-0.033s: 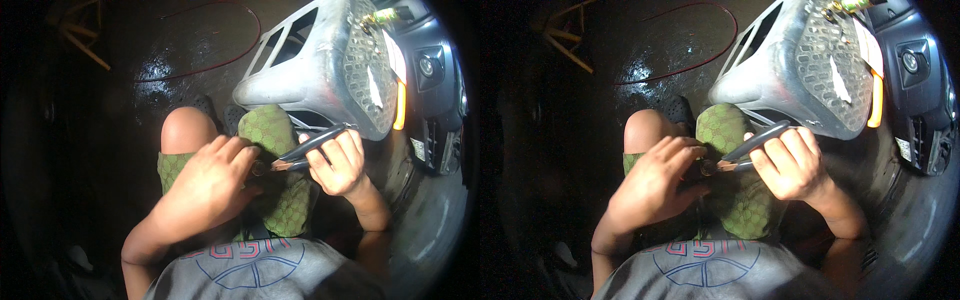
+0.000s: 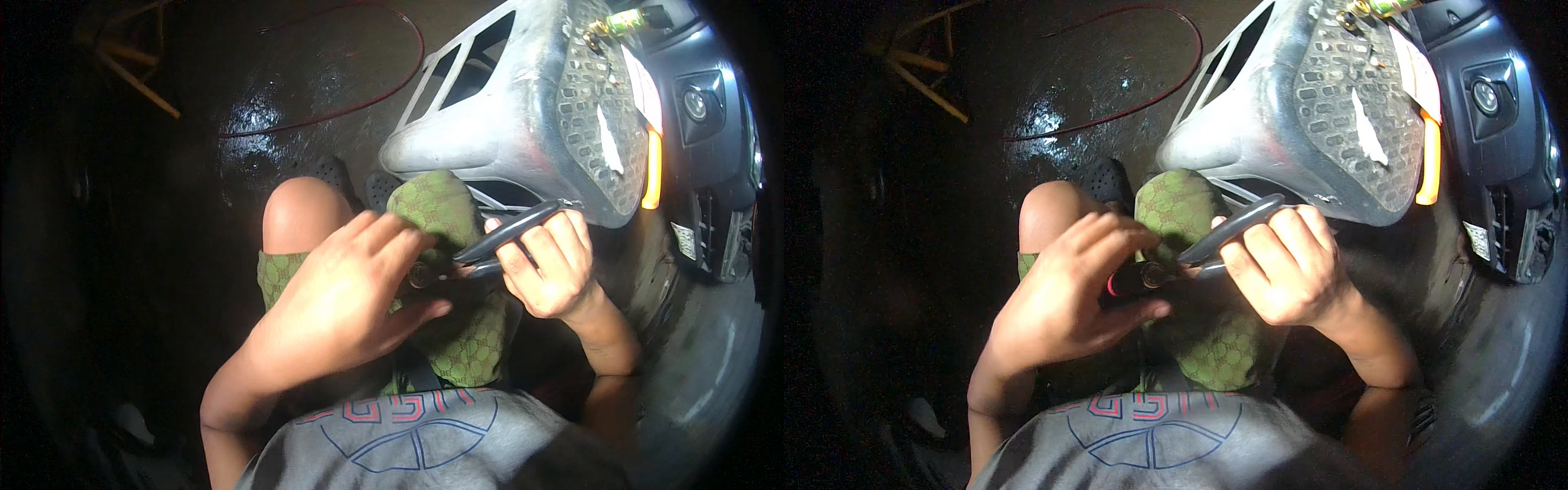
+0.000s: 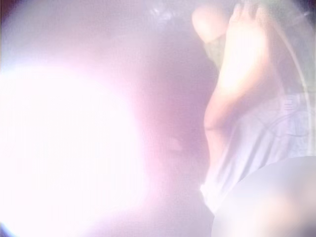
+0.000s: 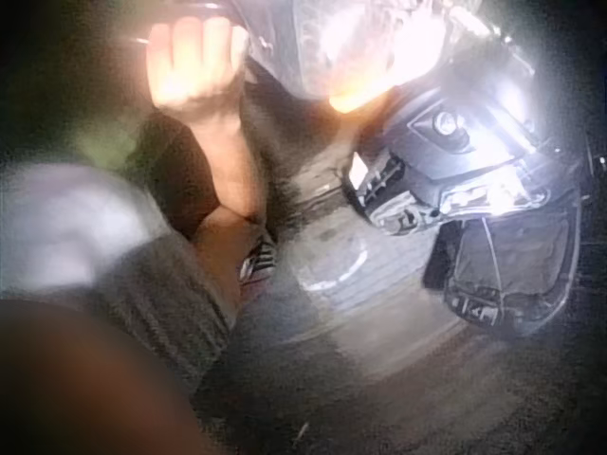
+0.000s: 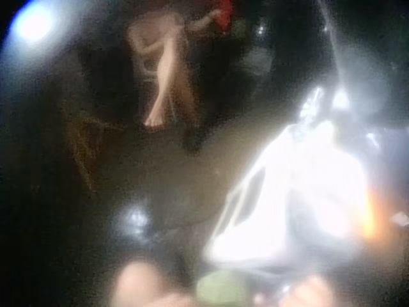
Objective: The person uses pliers to strip and adjust wires on a small cylindrical electrical connector, then wraps the connection with white tape. The person works while seated on a scooter in a dimly lit garage.
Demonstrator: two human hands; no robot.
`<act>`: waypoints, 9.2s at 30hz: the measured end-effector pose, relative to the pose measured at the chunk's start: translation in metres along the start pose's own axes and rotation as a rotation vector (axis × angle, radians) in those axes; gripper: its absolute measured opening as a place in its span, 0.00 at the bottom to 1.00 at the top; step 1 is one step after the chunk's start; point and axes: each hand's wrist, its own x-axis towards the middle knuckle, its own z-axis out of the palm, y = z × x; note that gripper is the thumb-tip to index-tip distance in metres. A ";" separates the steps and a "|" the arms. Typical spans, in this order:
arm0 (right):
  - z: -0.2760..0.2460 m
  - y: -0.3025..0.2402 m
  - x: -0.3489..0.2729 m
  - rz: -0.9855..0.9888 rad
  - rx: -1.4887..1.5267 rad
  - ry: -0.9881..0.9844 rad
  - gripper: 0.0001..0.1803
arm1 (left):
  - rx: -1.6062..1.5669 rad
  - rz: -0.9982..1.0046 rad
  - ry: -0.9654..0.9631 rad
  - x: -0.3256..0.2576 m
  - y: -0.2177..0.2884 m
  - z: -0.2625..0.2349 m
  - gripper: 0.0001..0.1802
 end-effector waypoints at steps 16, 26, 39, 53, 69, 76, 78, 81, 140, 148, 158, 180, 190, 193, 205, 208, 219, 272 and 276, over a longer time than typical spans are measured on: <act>-0.002 0.008 -0.010 -0.076 0.082 0.093 0.06 | -0.443 0.414 0.207 0.095 0.011 0.033 0.07; -0.008 0.006 -0.004 -0.106 0.092 0.136 0.05 | -0.457 0.440 0.282 0.085 0.019 0.026 0.06; -0.028 0.011 -0.013 0.032 0.167 -0.037 0.27 | -0.218 0.154 0.057 0.037 -0.005 -0.021 0.45; -0.005 -0.036 -0.039 0.893 1.238 0.407 0.37 | 0.066 0.047 0.225 -0.029 -0.023 0.020 0.32; 0.019 -0.053 0.017 0.533 1.321 0.386 0.10 | 0.338 0.159 0.300 -0.036 -0.013 0.006 0.39; 0.029 -0.064 0.026 0.765 1.436 0.456 0.17 | 0.353 0.075 0.252 -0.037 -0.005 0.003 0.35; 0.032 -0.060 0.026 0.740 1.401 0.458 0.12 | 0.317 0.037 0.221 -0.038 -0.001 0.001 0.32; 0.030 -0.056 0.025 0.757 1.365 0.436 0.07 | 0.194 0.025 0.204 -0.038 0.000 -0.001 0.27; 0.011 -0.027 0.005 0.302 0.209 0.281 0.34 | -0.431 -0.058 0.269 -0.048 -0.021 0.007 0.21; 0.009 -0.026 0.007 0.258 0.139 0.271 0.33 | -0.460 -0.072 0.221 -0.048 -0.015 0.003 0.22; 0.005 -0.027 0.012 0.240 0.124 0.254 0.33 | -0.420 -0.080 0.231 -0.047 -0.010 0.000 0.23; -0.016 -0.001 0.033 0.078 0.195 0.117 0.28 | -0.353 -0.150 0.231 -0.046 0.017 -0.007 0.19; -0.009 -0.002 0.033 0.132 0.264 0.102 0.22 | -0.369 -0.131 0.226 -0.046 0.014 -0.007 0.20; 0.005 -0.004 0.031 0.113 0.382 0.209 0.10 | -0.363 -0.070 0.257 -0.047 0.004 -0.004 0.21; 0.031 -0.026 -0.008 0.604 0.517 0.107 0.09 | -0.121 -0.119 0.229 -0.029 -0.032 0.028 0.28; 0.031 -0.030 -0.021 0.978 1.034 0.102 0.08 | -0.204 -0.073 0.273 -0.029 -0.036 0.028 0.28; 0.014 -0.046 -0.022 1.041 1.391 0.103 0.18 | -0.218 0.025 0.331 -0.035 -0.041 0.026 0.32; -0.030 0.116 -0.033 1.017 -0.326 0.148 0.27 | 0.065 0.086 0.478 -0.040 -0.059 0.042 0.30; -0.030 0.118 -0.031 0.944 -0.306 0.245 0.23 | 0.072 0.074 0.454 -0.040 -0.058 0.046 0.29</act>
